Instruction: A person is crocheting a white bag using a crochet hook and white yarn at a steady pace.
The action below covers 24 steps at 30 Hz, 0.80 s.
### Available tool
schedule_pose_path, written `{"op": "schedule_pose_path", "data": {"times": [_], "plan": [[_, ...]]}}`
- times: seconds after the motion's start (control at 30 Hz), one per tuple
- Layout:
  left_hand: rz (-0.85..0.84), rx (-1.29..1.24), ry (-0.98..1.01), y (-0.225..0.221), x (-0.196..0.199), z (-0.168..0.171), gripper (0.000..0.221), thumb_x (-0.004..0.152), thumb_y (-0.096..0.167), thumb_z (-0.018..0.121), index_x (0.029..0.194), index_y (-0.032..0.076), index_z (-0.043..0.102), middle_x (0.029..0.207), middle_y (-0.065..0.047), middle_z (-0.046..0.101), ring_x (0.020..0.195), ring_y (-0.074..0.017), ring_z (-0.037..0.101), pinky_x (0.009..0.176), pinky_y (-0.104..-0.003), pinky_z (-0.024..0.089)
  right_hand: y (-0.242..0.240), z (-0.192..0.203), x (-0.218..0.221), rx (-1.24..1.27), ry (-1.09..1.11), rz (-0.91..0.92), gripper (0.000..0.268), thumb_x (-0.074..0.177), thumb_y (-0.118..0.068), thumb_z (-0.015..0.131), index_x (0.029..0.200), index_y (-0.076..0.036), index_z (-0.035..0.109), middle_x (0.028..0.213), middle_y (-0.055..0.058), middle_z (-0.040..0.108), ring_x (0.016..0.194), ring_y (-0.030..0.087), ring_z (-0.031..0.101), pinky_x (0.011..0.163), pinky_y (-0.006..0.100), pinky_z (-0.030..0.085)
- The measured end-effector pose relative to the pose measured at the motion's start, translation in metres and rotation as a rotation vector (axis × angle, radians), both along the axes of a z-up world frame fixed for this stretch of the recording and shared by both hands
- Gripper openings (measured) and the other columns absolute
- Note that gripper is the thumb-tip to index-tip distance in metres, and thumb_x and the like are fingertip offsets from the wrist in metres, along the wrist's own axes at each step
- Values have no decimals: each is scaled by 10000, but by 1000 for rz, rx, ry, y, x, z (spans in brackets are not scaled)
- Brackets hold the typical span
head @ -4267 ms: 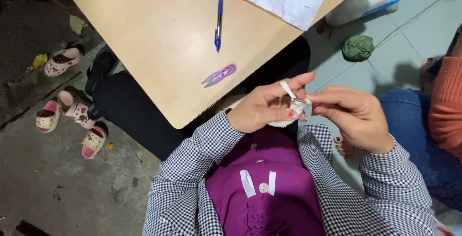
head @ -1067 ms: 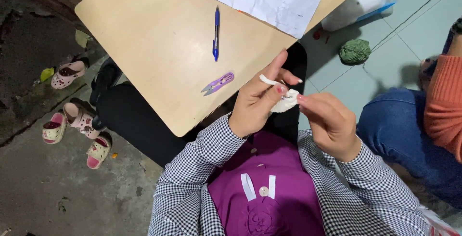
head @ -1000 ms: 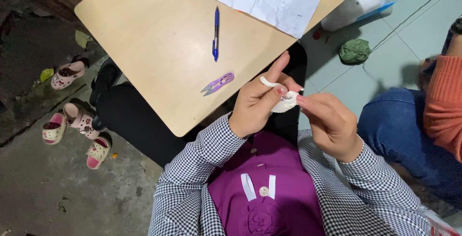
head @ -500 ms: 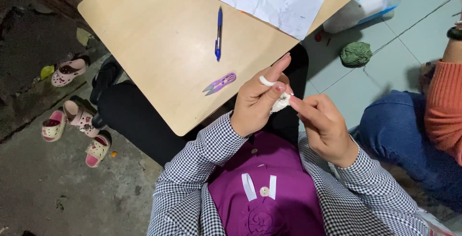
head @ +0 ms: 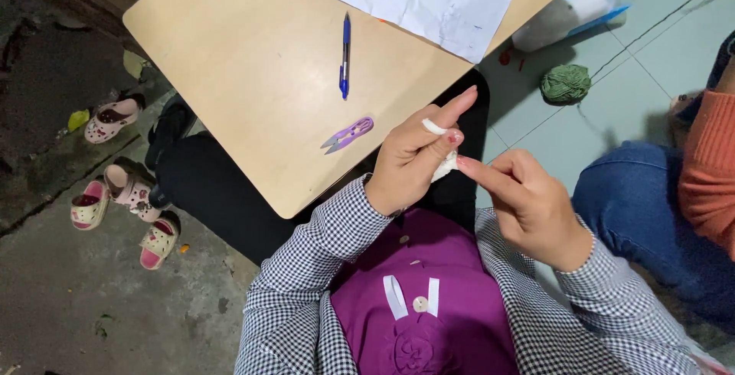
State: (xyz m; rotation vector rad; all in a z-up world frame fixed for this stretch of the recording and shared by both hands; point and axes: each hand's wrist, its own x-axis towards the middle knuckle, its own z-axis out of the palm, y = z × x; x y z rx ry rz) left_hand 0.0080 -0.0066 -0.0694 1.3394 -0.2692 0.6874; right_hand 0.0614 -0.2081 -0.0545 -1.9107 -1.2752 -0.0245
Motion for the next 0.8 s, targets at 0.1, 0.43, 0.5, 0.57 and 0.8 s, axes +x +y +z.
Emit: {"op": "schedule_pose_path", "data": {"times": [0.1, 0.43, 0.5, 0.57, 0.8], "plan": [[-109, 27, 190, 6, -3, 22, 67, 1076, 135, 551, 1106, 75, 543, 1179, -140, 575, 1086, -115, 527, 855, -244, 475, -15, 13, 8, -244, -91, -6, 693, 900, 91, 498, 1472, -288, 594, 909, 34, 501, 655, 211, 524, 526, 342, 463], [-546, 41, 547, 19, 13, 30, 422, 1037, 140, 550, 646, 101, 396, 778, -13, 650, 1487, -254, 462, 1105, -288, 452, -25, 41, 32, -752, -81, 206, 767, 918, -91, 485, 1611, -388, 342, 836, 8, 508, 642, 223, 537, 521, 398, 452], [-552, 26, 584, 21, 13, 34, 421, 1027, 165, 555, 646, 104, 385, 1024, -104, 679, 1487, -244, 458, 1107, -291, 447, -24, 42, 32, -728, 39, 183, 701, 948, -96, 455, 1582, -390, 409, 763, 6, 511, 599, 211, 515, 552, 374, 436], [-560, 10, 622, 21, 14, 31, 423, 1018, 190, 559, 647, 108, 374, 1271, -195, 709, 1488, -234, 454, 1110, -295, 442, -17, 47, 31, -704, 161, 158, 649, 977, -100, 426, 1554, -393, 477, 691, 3, 514, 557, 199, 494, 583, 349, 420], [-546, -220, 621, 11, 15, 13, 386, 1046, 357, 563, 1101, 24, 752, 1317, -120, 673, 943, -141, 508, 822, -295, 380, -1, 35, 25, -240, 460, 128, 438, 989, -88, 583, 1425, -127, 618, 1013, 2, 685, 862, 118, 556, 792, 256, 471]]}}
